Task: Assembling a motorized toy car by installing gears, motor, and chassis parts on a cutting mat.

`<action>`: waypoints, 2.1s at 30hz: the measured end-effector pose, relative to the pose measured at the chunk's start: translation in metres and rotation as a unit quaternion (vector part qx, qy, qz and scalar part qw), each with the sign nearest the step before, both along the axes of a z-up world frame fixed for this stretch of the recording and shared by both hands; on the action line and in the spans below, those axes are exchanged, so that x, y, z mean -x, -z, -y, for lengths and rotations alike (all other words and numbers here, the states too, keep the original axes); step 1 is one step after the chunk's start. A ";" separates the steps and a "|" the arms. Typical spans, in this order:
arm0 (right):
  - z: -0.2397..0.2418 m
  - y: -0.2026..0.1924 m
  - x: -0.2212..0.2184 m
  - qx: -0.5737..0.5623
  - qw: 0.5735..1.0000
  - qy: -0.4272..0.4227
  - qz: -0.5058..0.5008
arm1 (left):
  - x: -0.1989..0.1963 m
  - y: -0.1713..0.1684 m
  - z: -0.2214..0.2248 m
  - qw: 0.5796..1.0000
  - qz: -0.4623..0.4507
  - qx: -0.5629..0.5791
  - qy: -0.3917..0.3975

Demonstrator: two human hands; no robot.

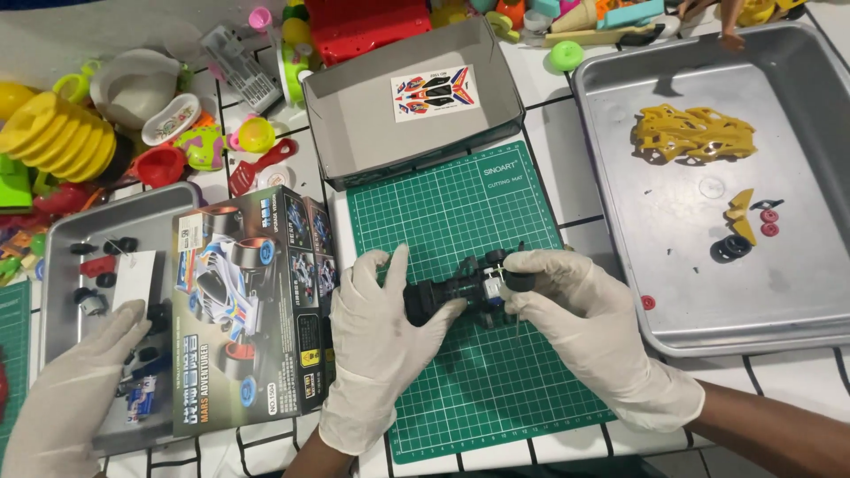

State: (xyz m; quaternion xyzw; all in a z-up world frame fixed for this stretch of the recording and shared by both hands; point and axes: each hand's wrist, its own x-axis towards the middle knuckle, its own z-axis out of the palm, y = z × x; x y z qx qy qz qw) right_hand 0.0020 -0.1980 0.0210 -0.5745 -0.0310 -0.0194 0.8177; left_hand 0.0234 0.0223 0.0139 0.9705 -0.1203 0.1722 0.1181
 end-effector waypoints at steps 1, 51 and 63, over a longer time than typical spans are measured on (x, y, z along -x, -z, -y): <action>0.000 0.003 -0.001 0.016 0.999 0.043 0.006 | 0.000 0.006 -0.001 0.992 -0.087 -0.065 -0.057; 0.007 -0.053 -0.022 0.055 0.996 -0.059 0.032 | 0.024 -0.011 0.014 0.923 0.039 0.353 0.150; 0.013 -0.025 -0.035 0.474 0.782 -0.094 0.393 | 0.023 -0.006 0.009 0.894 0.092 0.401 0.178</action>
